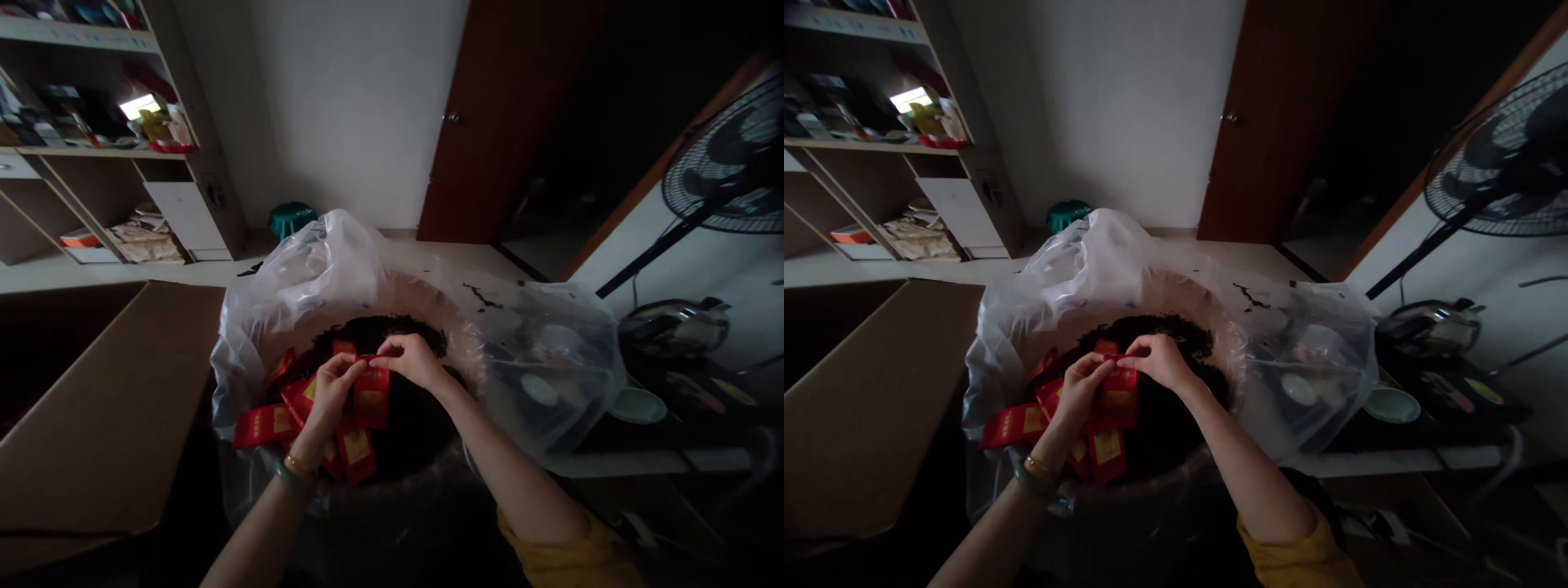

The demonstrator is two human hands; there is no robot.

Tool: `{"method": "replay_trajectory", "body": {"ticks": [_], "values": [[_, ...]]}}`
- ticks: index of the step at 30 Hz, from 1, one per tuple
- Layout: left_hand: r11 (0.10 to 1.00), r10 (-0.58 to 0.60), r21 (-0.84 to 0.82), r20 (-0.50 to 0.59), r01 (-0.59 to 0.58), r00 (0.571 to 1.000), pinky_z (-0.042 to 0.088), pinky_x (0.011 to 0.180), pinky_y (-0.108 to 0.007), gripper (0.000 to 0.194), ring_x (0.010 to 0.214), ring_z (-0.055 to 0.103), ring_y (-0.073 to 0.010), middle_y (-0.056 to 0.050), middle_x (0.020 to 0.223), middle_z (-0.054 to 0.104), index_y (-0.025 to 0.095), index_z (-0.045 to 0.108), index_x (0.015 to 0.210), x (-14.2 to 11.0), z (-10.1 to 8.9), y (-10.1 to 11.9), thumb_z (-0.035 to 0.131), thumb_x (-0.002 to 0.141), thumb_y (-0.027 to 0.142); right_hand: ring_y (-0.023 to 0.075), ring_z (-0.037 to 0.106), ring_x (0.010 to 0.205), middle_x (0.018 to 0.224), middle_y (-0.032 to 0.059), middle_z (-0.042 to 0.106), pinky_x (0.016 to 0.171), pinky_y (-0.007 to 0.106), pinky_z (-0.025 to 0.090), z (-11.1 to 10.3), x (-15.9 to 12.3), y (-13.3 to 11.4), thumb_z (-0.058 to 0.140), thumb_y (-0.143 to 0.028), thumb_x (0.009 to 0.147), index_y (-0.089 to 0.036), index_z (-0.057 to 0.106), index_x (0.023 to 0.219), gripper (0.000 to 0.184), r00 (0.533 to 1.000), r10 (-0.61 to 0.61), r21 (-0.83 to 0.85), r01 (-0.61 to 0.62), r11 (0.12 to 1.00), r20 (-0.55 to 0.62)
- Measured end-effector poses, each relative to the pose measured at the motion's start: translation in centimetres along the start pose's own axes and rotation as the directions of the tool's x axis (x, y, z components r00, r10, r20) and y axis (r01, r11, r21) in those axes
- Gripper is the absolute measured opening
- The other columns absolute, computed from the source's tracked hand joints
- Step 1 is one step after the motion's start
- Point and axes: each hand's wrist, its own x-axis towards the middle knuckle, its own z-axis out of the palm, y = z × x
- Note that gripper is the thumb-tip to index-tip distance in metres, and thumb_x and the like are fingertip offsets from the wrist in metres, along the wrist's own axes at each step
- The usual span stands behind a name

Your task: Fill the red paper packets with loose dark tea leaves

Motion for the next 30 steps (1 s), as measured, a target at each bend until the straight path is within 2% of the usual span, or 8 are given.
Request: {"method": "replay_trajectory", "body": {"ticks": [5, 9, 11, 13, 17, 20, 25, 30], "values": [[0.989, -0.142, -0.018, 0.182, 0.148, 0.973, 0.049, 0.060, -0.022, 0.041, 0.062, 0.063, -0.0131, -0.001, 0.072, 0.070, 0.014, 0.066, 0.086, -0.5, 0.8, 0.1, 0.084, 0.055, 0.036, 0.0150, 0.061, 0.064, 0.065, 0.0006, 0.068, 0.062, 0.025, 0.046, 0.5, -0.3, -0.3, 0.074, -0.044, 0.068, -0.018, 0.067, 0.062, 0.028, 0.997, -0.056, 0.043, 0.058, 0.997, -0.047], [0.966, -0.256, 0.007, 0.191, 0.260, 0.948, 0.052, 0.059, -0.026, 0.045, 0.058, 0.066, -0.0169, -0.006, 0.069, 0.072, 0.010, 0.068, 0.080, -0.8, 1.4, 0.0, 0.087, 0.047, 0.035, 0.0153, 0.065, 0.074, 0.081, 0.0016, 0.072, 0.070, 0.026, 0.049, -0.2, 0.4, 1.0, 0.066, -0.041, 0.078, -0.020, 0.069, 0.093, 0.026, 0.997, -0.065, 0.022, 0.066, 0.998, -0.040], [0.963, -0.264, -0.012, 0.145, 0.269, 0.953, 0.053, 0.059, -0.026, 0.046, 0.059, 0.067, -0.0175, -0.007, 0.073, 0.073, 0.010, 0.069, 0.081, -0.8, 1.4, -0.1, 0.087, 0.047, 0.035, 0.0150, 0.066, 0.084, 0.098, 0.0038, 0.071, 0.076, 0.026, 0.050, -1.5, 1.0, 3.0, 0.056, -0.036, 0.086, -0.021, 0.060, 0.118, 0.035, 0.999, 0.028, -0.112, -0.033, 0.993, -0.042], [0.965, -0.256, -0.035, 0.120, 0.261, 0.959, 0.053, 0.059, -0.027, 0.046, 0.060, 0.068, -0.0181, -0.007, 0.076, 0.074, 0.011, 0.069, 0.082, -0.7, 1.2, -0.2, 0.087, 0.047, 0.035, 0.0158, 0.064, 0.099, 0.115, 0.0065, 0.067, 0.085, 0.027, 0.048, -3.0, 1.4, 5.7, 0.056, -0.031, 0.087, -0.022, 0.053, 0.126, 0.041, 0.975, 0.203, -0.396, -0.221, 0.891, -0.087], [0.972, -0.227, -0.034, 0.104, 0.232, 0.968, 0.054, 0.060, -0.027, 0.045, 0.061, 0.068, -0.0186, -0.007, 0.073, 0.074, 0.011, 0.070, 0.080, -0.5, 0.7, -0.3, 0.087, 0.047, 0.036, 0.0251, 0.065, 0.101, 0.109, 0.0103, 0.070, 0.083, 0.031, 0.048, -4.0, 1.3, 10.7, 0.073, -0.022, 0.068, -0.020, 0.063, 0.115, 0.048, 0.933, 0.359, -0.513, -0.319, 0.797, -0.022], [0.975, -0.218, -0.017, 0.110, 0.221, 0.970, 0.053, 0.058, -0.026, 0.043, 0.060, 0.068, -0.0186, -0.007, 0.071, 0.074, 0.011, 0.069, 0.077, -0.5, 0.6, -0.1, 0.087, 0.047, 0.037, 0.0248, 0.064, 0.103, 0.109, 0.0090, 0.070, 0.083, 0.029, 0.047, -2.8, 1.2, 12.8, 0.071, -0.027, 0.071, -0.020, 0.064, 0.112, 0.042, 0.921, 0.389, -0.546, -0.324, 0.772, 0.003], [0.979, -0.199, -0.008, 0.130, 0.202, 0.971, 0.053, 0.061, -0.027, 0.044, 0.062, 0.068, -0.0191, -0.007, 0.073, 0.074, 0.011, 0.069, 0.075, -0.7, 0.5, 0.3, 0.088, 0.045, 0.037, 0.0242, 0.067, 0.092, 0.094, 0.0109, 0.072, 0.076, 0.027, 0.047, -1.3, 1.5, 13.6, 0.065, -0.031, 0.077, -0.014, 0.068, 0.097, 0.025, 0.909, 0.418, -0.561, -0.349, 0.751, -0.006], [0.985, -0.165, -0.029, 0.138, 0.170, 0.977, 0.053, 0.063, -0.028, 0.044, 0.062, 0.068, -0.0187, -0.007, 0.072, 0.074, 0.011, 0.068, 0.075, -0.7, 0.2, 0.4, 0.088, 0.045, 0.037, 0.0247, 0.066, 0.094, 0.098, 0.0144, 0.070, 0.077, 0.029, 0.048, -2.3, 1.4, 12.6, 0.065, -0.026, 0.077, -0.012, 0.065, 0.097, 0.024, 0.937, 0.346, -0.506, -0.323, 0.800, -0.052]]}}
